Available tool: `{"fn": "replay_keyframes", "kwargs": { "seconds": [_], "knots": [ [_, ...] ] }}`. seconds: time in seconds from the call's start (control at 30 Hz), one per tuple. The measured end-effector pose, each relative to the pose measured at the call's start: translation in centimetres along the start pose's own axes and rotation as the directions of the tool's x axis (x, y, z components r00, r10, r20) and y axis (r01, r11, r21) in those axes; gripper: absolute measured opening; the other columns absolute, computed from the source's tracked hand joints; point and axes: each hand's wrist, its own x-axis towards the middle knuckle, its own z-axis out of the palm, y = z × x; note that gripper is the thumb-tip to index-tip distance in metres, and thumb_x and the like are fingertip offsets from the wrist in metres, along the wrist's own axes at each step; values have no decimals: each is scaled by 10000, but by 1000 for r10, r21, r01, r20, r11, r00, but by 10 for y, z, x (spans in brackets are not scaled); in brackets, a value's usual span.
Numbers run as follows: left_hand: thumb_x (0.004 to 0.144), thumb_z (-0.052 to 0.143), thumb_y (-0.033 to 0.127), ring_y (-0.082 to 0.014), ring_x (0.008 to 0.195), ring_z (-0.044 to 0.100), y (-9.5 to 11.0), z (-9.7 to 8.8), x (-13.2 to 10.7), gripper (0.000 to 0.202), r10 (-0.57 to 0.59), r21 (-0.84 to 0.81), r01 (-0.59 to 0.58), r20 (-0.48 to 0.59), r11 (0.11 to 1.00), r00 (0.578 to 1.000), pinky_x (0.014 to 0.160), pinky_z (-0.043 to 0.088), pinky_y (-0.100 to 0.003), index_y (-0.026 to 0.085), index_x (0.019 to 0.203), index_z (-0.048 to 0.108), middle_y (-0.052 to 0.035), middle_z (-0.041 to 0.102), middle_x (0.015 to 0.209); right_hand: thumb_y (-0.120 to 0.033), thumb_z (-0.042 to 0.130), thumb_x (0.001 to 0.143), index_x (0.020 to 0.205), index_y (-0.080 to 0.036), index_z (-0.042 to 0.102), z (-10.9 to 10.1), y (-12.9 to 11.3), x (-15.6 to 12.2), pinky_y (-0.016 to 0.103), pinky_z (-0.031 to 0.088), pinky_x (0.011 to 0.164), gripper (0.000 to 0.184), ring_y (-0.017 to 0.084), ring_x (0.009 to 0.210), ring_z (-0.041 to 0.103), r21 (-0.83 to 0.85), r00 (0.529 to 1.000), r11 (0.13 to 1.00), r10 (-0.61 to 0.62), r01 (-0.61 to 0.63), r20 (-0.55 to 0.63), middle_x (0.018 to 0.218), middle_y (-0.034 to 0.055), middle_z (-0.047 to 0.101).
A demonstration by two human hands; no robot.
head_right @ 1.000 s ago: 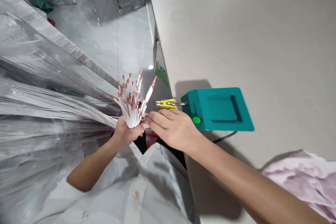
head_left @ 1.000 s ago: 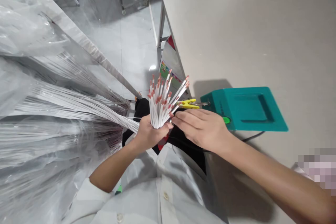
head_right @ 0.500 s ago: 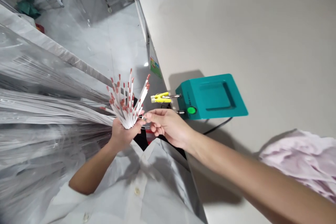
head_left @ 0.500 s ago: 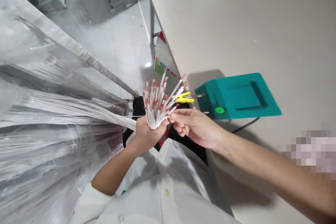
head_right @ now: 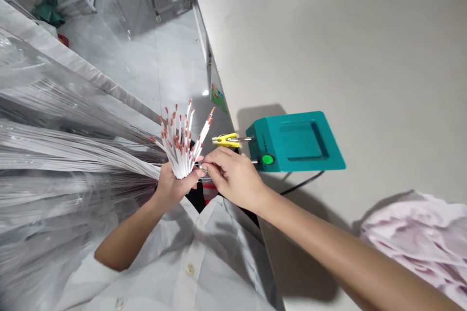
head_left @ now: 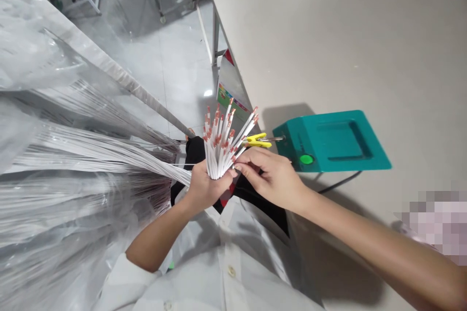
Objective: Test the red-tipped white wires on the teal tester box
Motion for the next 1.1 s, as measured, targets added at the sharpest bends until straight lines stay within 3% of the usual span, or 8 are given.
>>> {"fn": "replay_keyframes", "kwargs": {
  "seconds": [0.07, 0.13, 0.27, 0.33, 0.43, 0.6, 0.8, 1.1],
  "knots": [
    [685, 662, 229, -92, 494, 510, 0, 1, 1, 217, -7, 1, 7, 8, 1000, 1000, 546, 447, -238, 147, 885, 688, 12, 602, 598, -203, 462, 853, 765, -187, 590, -5, -3, 1, 243, 446, 538, 156, 137, 608, 586, -99, 994, 994, 62, -53, 88, 690, 27, 635],
    [678, 670, 232, -91, 492, 512, 0, 1, 3, 230, -25, -17, 25, 5, 1000, 1000, 538, 447, -237, 145, 890, 689, 13, 603, 600, -217, 444, 862, 795, -179, 606, -14, -5, 2, 257, 427, 524, 180, 152, 611, 596, -284, 991, 959, 56, -20, 119, 735, 42, 654],
    [652, 694, 239, -85, 485, 516, 3, 2, 14, 304, -65, -108, 63, -17, 992, 998, 499, 445, -229, 134, 936, 677, 12, 607, 622, -276, 462, 869, 1026, -142, 619, -42, -5, 10, 329, 422, 633, 259, 243, 803, 615, -665, 987, 730, -139, 156, 80, 949, 119, 672],
    [648, 696, 243, -81, 473, 510, 5, 4, 21, 345, -91, -154, 89, -7, 984, 996, 477, 438, -224, 126, 971, 669, 5, 616, 624, -260, 490, 853, 1088, -113, 599, -53, -1, 16, 381, 406, 713, 298, 294, 898, 591, -766, 983, 615, -124, 185, 138, 976, 146, 665],
    [637, 698, 233, -74, 460, 497, 9, 8, 31, 388, -125, -228, 121, -4, 966, 992, 459, 428, -219, 110, 1004, 664, -13, 632, 621, -218, 500, 838, 965, -125, 639, -60, 6, 25, 450, 347, 814, 210, 327, 963, 558, -824, 966, 516, -30, 234, 256, 907, 142, 677],
    [590, 710, 182, -63, 434, 472, 14, 17, 43, 403, -145, -341, 139, 7, 930, 989, 437, 393, -213, 99, 982, 668, -10, 625, 589, -232, 495, 838, 816, -181, 634, -61, 12, 34, 442, 282, 873, 150, 287, 983, 554, -809, 945, 525, 23, 266, 326, 860, 90, 689],
    [583, 708, 162, -66, 446, 473, 13, 23, 50, 392, -163, -364, 146, -16, 920, 987, 445, 390, -215, 93, 968, 668, -11, 621, 577, -267, 501, 828, 784, -157, 590, -61, 12, 39, 394, 279, 763, 148, 246, 828, 590, -821, 942, 546, 156, 168, 296, 815, 85, 675],
    [589, 699, 164, -91, 507, 517, 0, 25, 51, 385, -151, -343, 141, -3, 929, 989, 451, 411, -215, 102, 969, 682, -32, 641, 617, -258, 480, 842, 764, -164, 582, -61, 17, 37, 438, 255, 834, 159, 251, 846, 588, -810, 940, 568, 178, 143, 291, 805, 77, 669]
  ]
}}
